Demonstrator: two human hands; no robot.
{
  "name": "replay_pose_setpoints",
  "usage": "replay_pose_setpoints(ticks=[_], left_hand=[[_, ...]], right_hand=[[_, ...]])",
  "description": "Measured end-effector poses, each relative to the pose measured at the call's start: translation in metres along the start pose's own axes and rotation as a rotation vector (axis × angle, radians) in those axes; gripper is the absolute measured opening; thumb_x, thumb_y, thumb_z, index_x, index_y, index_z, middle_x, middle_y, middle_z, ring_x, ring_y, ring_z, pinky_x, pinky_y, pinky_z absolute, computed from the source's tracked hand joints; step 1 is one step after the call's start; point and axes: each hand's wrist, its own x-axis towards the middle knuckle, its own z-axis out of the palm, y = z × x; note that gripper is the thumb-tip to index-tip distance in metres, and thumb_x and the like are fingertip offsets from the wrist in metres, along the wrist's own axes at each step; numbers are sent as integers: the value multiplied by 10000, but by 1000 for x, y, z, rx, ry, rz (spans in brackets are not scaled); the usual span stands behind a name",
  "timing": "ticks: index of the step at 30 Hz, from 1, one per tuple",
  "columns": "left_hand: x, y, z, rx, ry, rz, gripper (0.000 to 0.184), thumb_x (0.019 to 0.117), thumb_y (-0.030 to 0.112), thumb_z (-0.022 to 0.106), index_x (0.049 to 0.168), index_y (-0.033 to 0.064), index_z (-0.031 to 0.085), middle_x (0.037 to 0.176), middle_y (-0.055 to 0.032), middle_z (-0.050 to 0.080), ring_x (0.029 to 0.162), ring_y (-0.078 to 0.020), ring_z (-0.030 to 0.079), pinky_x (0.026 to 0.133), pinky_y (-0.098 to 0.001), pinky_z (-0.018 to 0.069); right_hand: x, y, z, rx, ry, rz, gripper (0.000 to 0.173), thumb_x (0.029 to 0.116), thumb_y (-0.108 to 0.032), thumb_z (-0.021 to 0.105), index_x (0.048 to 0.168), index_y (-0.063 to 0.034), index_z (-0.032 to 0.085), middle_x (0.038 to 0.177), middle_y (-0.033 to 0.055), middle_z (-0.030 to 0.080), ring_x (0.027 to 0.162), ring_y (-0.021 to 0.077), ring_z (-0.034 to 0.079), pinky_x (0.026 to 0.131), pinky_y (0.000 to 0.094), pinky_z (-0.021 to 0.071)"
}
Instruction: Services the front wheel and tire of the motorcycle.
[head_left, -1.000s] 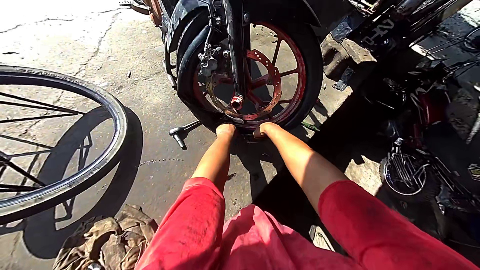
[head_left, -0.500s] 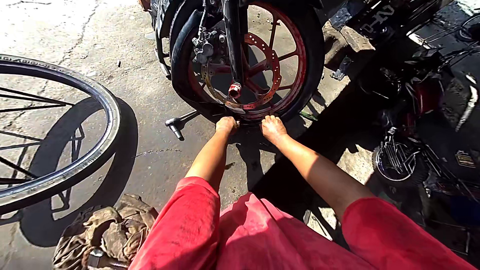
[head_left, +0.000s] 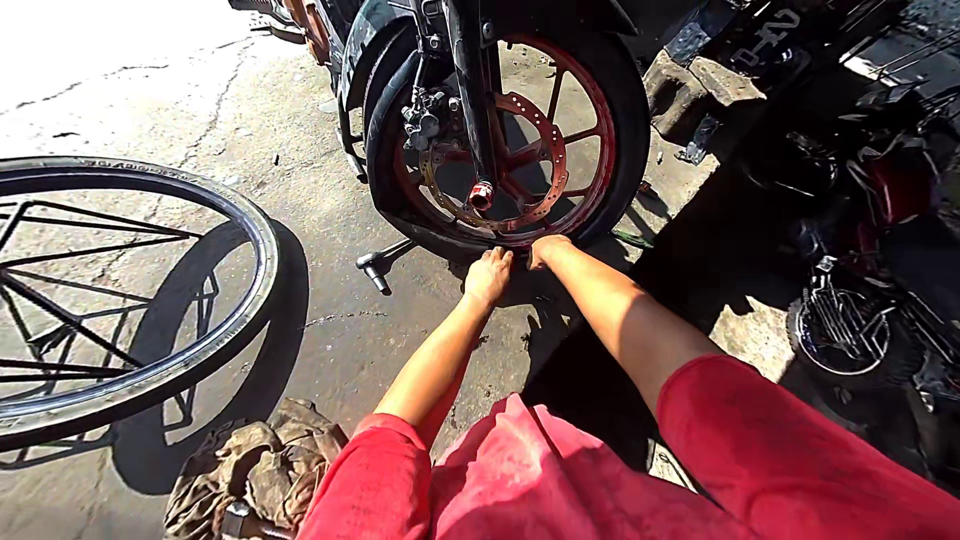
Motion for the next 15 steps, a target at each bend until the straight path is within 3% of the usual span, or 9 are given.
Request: replay_pose_setpoints(ticks=[3,5,8,11,15], left_hand=[[16,-10,32,10,5,156,496,1029,167,462,1514,68,475,1587,-136,442,1482,-310,393,1208,-493,318],[22,-19,36,25,-12,169,509,1037,177,458,1530,51,449,1636,-135,371,1517,-311,336,1232,-488,273],[32,-29,33,81,-48,179,416,1064,167,443,1437,10,543,1576,-182,442,1466,-350,408,1187,-512,339],[39,-26,20,110,-133,119,361,1052,204,483,1312,0,628,1360,-207,621,1323,-363,555,1098,-528,428],[44,-12,-1,123,-221,-11,359,1017,261,562,1230,-15,651,1256,-241,661,1207,-418,624,971,-608,496]], right_hand=[[-2,1,4,37,4,-76,566,961,-380,673,1326,50,620,1415,252,578,1351,381,534,1088,610,412],[-8,2,2,63,19,-93,608,963,-358,680,1391,58,565,1476,261,524,1400,385,488,1122,605,382],[-13,4,-1,68,21,-101,634,967,-375,674,1420,48,542,1497,257,507,1416,381,476,1133,601,376],[-11,1,-1,79,8,-97,631,961,-378,687,1422,29,549,1504,244,506,1422,374,471,1138,596,374],[-13,3,3,104,44,-121,655,957,-405,674,1415,44,543,1487,255,517,1408,387,484,1123,611,391]])
